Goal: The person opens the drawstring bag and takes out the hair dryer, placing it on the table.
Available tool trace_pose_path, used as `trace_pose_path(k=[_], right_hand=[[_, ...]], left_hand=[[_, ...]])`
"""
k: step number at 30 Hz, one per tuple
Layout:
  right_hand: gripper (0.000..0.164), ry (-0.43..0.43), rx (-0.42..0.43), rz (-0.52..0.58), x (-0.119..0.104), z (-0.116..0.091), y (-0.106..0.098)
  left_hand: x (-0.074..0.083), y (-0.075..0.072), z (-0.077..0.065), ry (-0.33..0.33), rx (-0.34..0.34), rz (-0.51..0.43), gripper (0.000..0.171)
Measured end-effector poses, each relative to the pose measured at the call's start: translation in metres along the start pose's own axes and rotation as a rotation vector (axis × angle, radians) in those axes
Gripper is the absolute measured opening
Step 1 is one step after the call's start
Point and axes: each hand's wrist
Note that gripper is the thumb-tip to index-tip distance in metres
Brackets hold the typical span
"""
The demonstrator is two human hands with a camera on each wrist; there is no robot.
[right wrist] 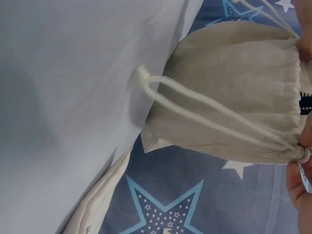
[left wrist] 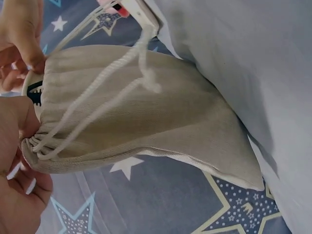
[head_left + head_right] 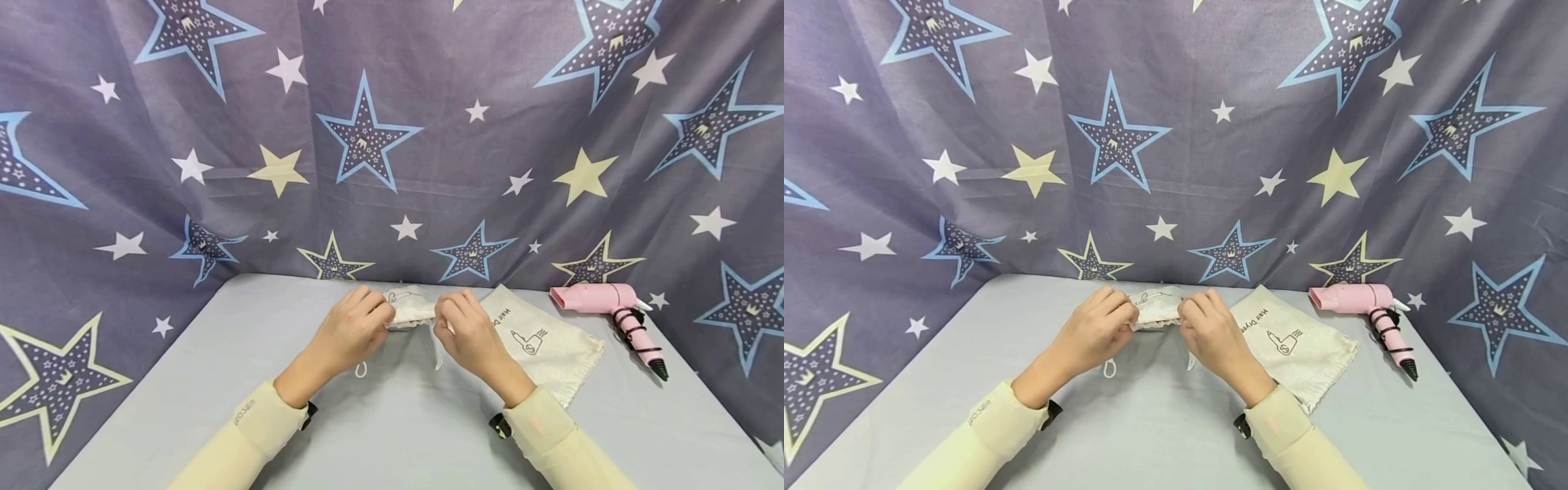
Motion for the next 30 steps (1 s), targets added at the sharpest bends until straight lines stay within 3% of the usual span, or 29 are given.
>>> trace_pose_path(k=[6, 11, 24, 30], right_hand=[[0.022, 0.092, 0.046, 0.106, -0.001, 0.004, 0.000], [0.022, 0.141, 0.071, 0.143, 0.000, 0.004, -0.001], [0.024, 0.155, 0.032, 0.133, 0.007, 0.001, -0.005], [0.021, 0.120, 0.028, 0.138, 0.008, 0.002, -0.007]], left_hand=[[0.001, -0.002, 0.001, -0.089, 0.012, -0.074, 0.023], [0.001, -0.005, 0.002, -0.107, 0.002, -0.087, 0.022], [-0.007, -0.011, 0.001, -0.146, -0.014, -0.129, 0.019], [-0.007, -0.013, 0.001, -0.182, -0.004, -0.131, 0.018]])
Point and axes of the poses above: each hand's wrist, its own z-axis towards the middle knuckle, its own y-axis out of the palm, x = y × z, and after that the axes turned 2 degrees about -y, right-handed
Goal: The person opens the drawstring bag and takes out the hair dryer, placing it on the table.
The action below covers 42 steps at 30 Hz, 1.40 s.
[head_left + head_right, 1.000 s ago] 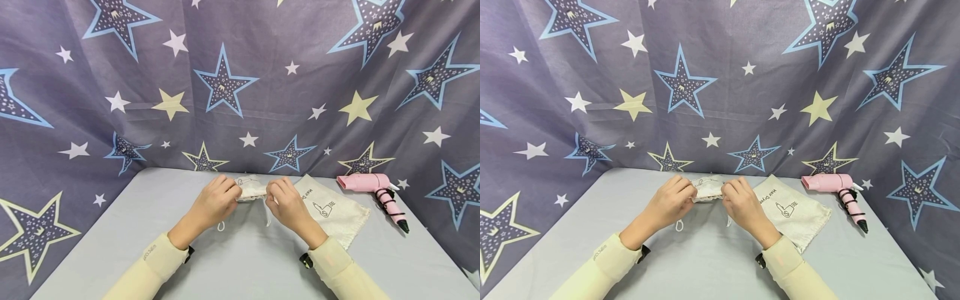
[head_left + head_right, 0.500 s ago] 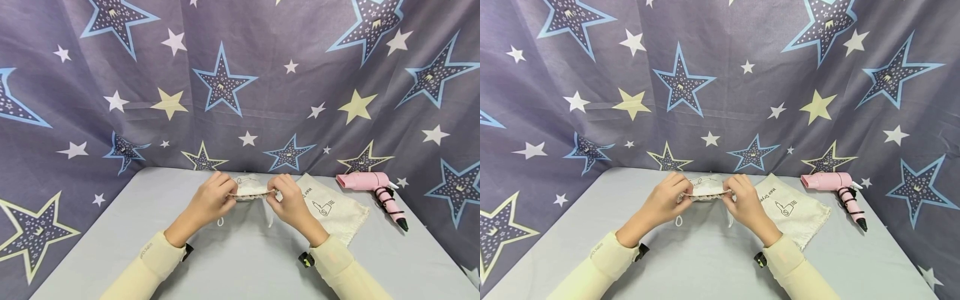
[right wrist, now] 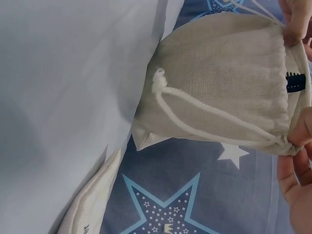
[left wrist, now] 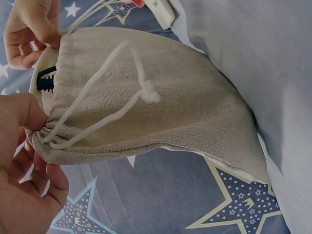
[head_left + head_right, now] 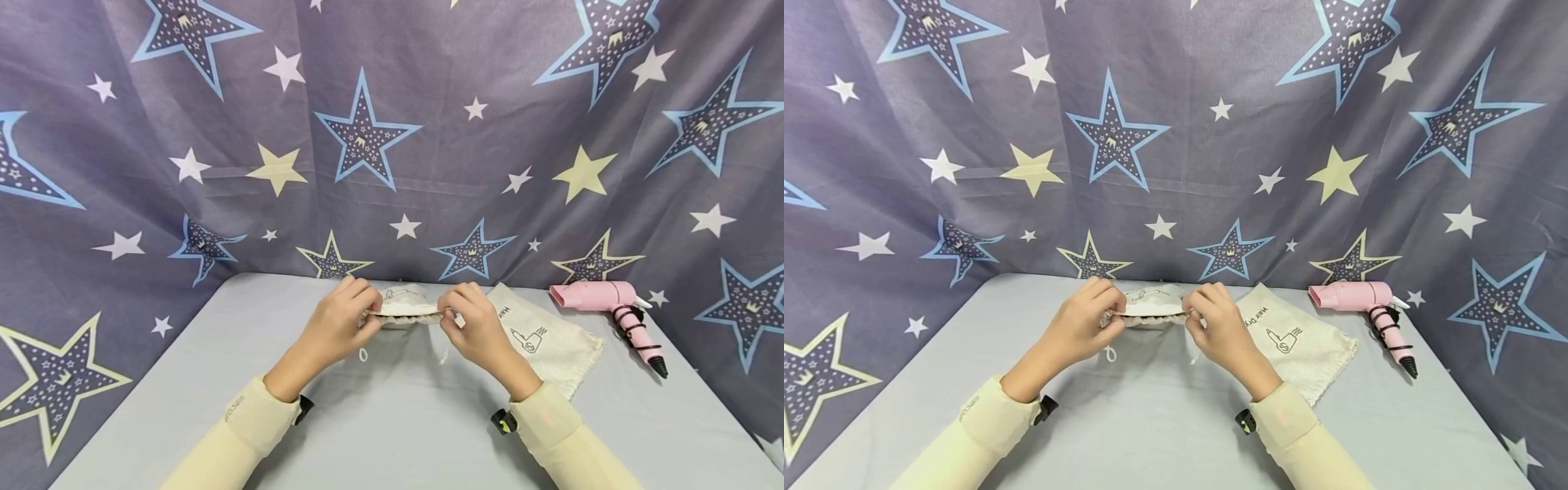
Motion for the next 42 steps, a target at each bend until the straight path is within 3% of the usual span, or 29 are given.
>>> trace_pose_path(k=[15, 28, 35, 42], right_hand=[[0.021, -0.027, -0.025, -0.030, 0.002, 0.000, -0.004], [0.023, -0.134, -0.097, -0.028, 0.009, -0.002, -0.008], [0.022, -0.135, -0.086, -0.040, 0.011, -0.003, -0.008], [0.023, -0.105, -0.122, -0.045, 0.014, -0.003, -0.013]], left_hand=[[-0.006, -0.003, 0.001, 0.037, 0.001, 0.131, 0.026], [-0.012, -0.007, 0.000, 0.003, 0.011, 0.108, 0.022], [-0.010, -0.006, -0.002, -0.049, -0.035, 0.099, 0.027], [-0.011, -0.011, -0.002, -0.077, -0.130, 0.124, 0.035]])
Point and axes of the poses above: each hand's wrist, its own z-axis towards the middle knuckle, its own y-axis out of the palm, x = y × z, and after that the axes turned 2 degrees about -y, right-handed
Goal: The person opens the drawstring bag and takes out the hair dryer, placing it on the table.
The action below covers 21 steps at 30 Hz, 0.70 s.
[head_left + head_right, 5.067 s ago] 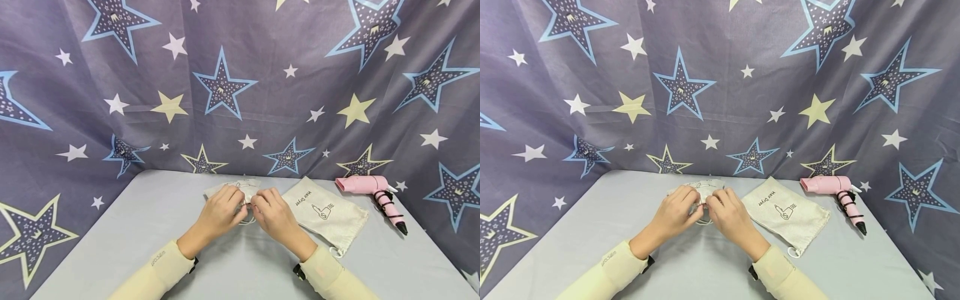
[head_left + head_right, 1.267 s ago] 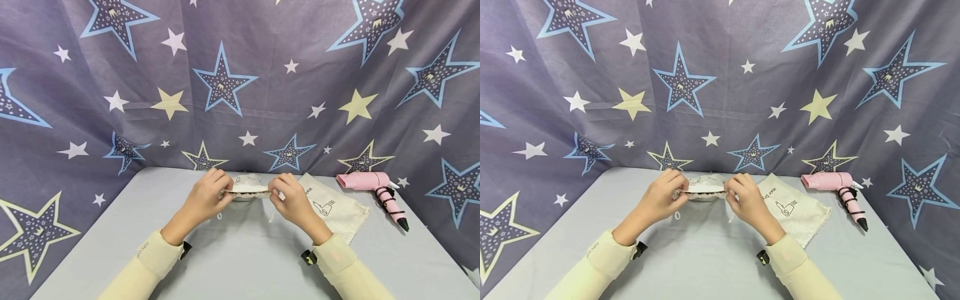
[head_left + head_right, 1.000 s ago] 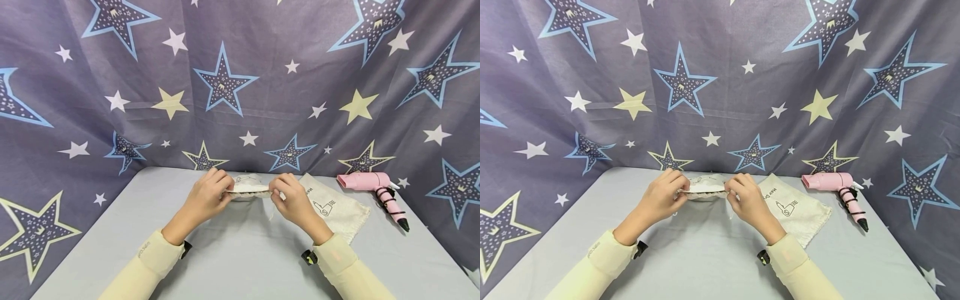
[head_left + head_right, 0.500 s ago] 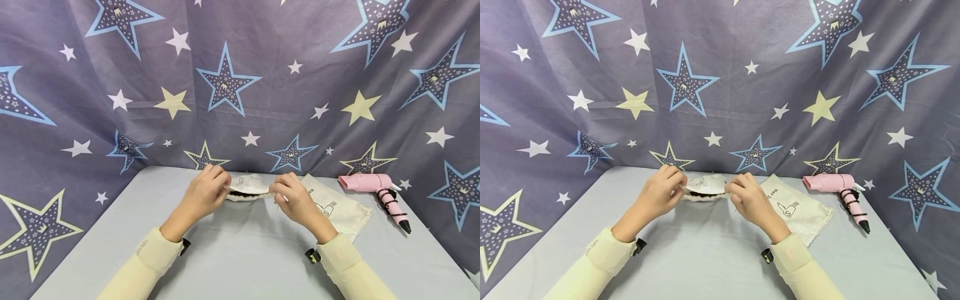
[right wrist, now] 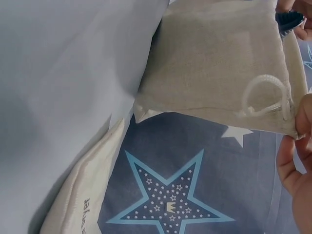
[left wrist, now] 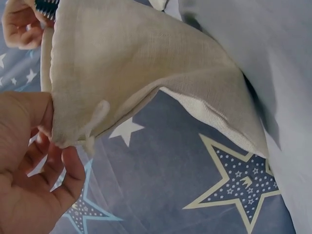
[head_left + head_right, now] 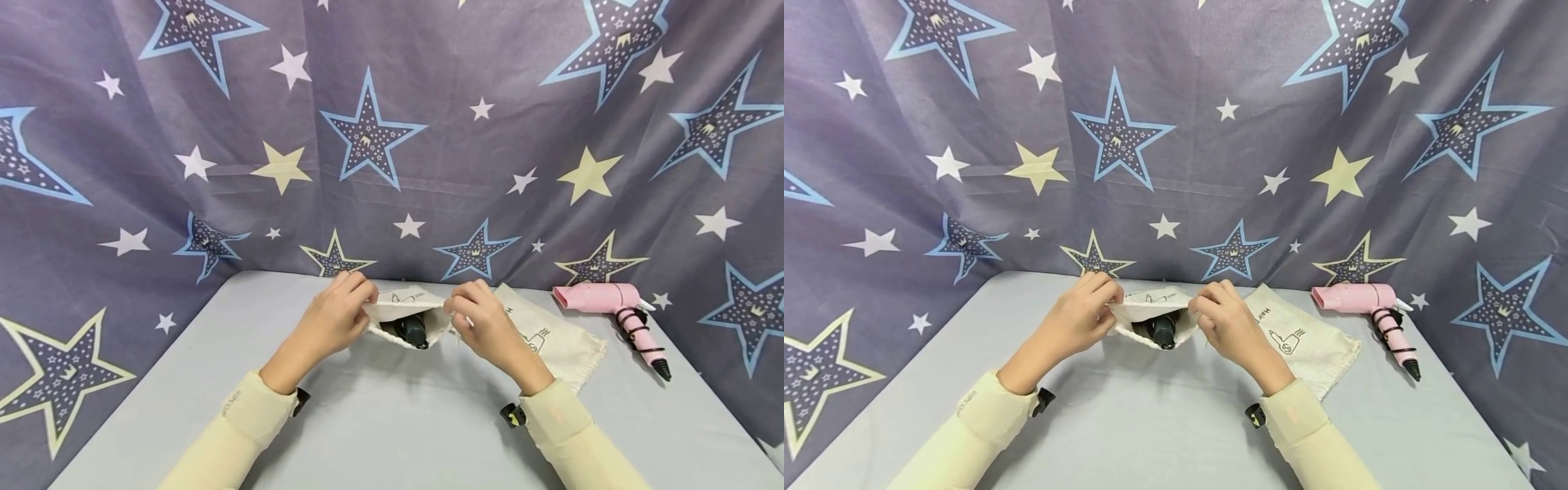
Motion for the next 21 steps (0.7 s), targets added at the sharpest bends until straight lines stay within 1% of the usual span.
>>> trace_pose_path(k=[3, 7, 11, 16, 21], right_hand=[[0.025, 0.004, -0.023, 0.000, 0.002, -0.001, -0.001], [0.028, -0.006, -0.048, -0.009, 0.003, -0.001, -0.003], [0.030, -0.015, -0.070, -0.027, 0.004, 0.000, -0.006], [0.032, -0.007, -0.089, -0.033, 0.005, 0.003, -0.010], [0.037, 0.006, -0.113, -0.037, 0.009, 0.000, -0.012]], left_hand=[[-0.002, -0.003, 0.000, 0.005, -0.042, 0.004, 0.036], [-0.007, -0.008, 0.001, 0.029, -0.096, -0.011, 0.036], [-0.011, -0.013, 0.002, 0.054, -0.148, -0.055, 0.034], [-0.011, -0.018, 0.003, 0.087, -0.176, -0.119, 0.033], [-0.002, -0.017, 0.005, 0.131, -0.189, -0.175, 0.033]])
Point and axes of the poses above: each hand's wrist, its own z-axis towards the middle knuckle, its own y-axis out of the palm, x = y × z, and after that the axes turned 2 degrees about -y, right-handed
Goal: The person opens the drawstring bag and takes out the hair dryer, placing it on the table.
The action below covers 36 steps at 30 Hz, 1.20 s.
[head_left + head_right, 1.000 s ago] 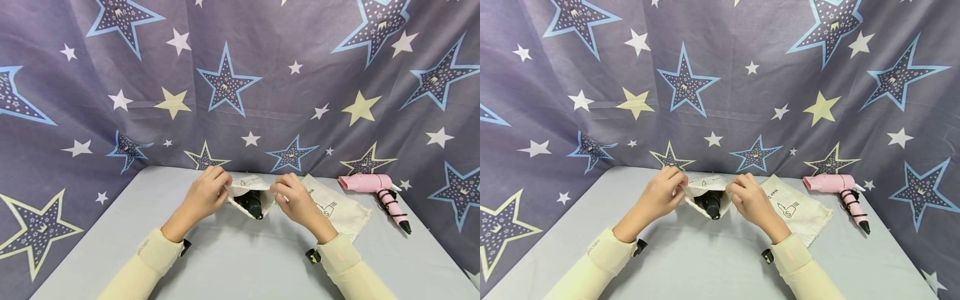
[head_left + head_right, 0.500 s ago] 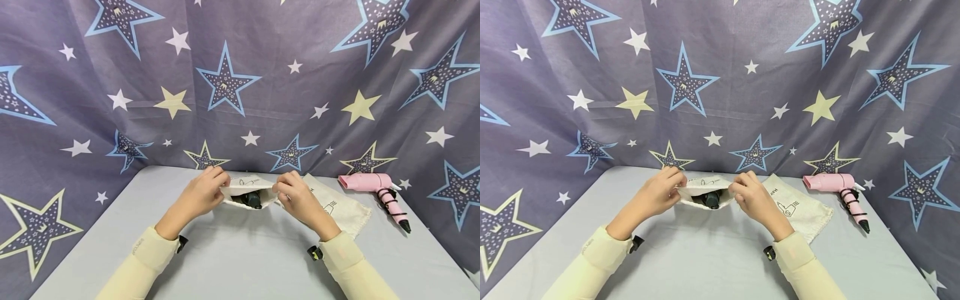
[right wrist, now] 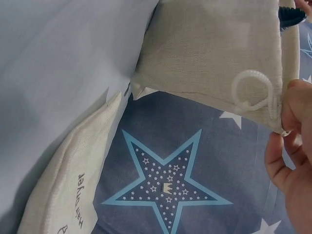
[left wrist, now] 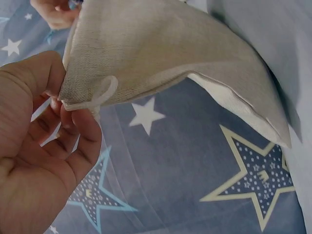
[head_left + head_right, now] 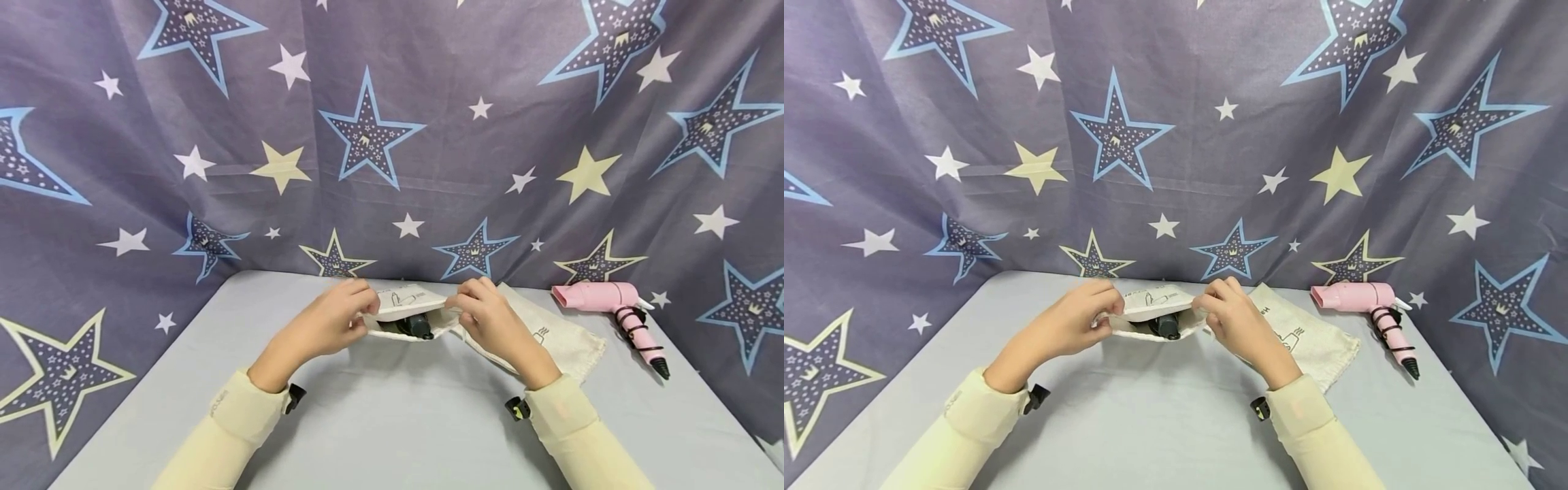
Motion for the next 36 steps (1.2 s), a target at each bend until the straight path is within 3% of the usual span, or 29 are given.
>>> trace_pose_path(k=[15, 26, 36], right_hand=[[0.042, 0.018, -0.094, 0.006, -0.001, -0.005, 0.000], [0.047, 0.084, -0.325, -0.025, -0.008, -0.010, -0.006], [0.054, 0.011, -0.403, -0.097, -0.007, -0.022, -0.001]], left_hand=[[0.013, 0.019, -0.001, 0.025, -0.030, -0.001, 0.031], [0.016, 0.030, -0.002, 0.069, -0.044, 0.000, 0.030], [0.022, 0.042, -0.005, 0.050, -0.147, -0.005, 0.024]])
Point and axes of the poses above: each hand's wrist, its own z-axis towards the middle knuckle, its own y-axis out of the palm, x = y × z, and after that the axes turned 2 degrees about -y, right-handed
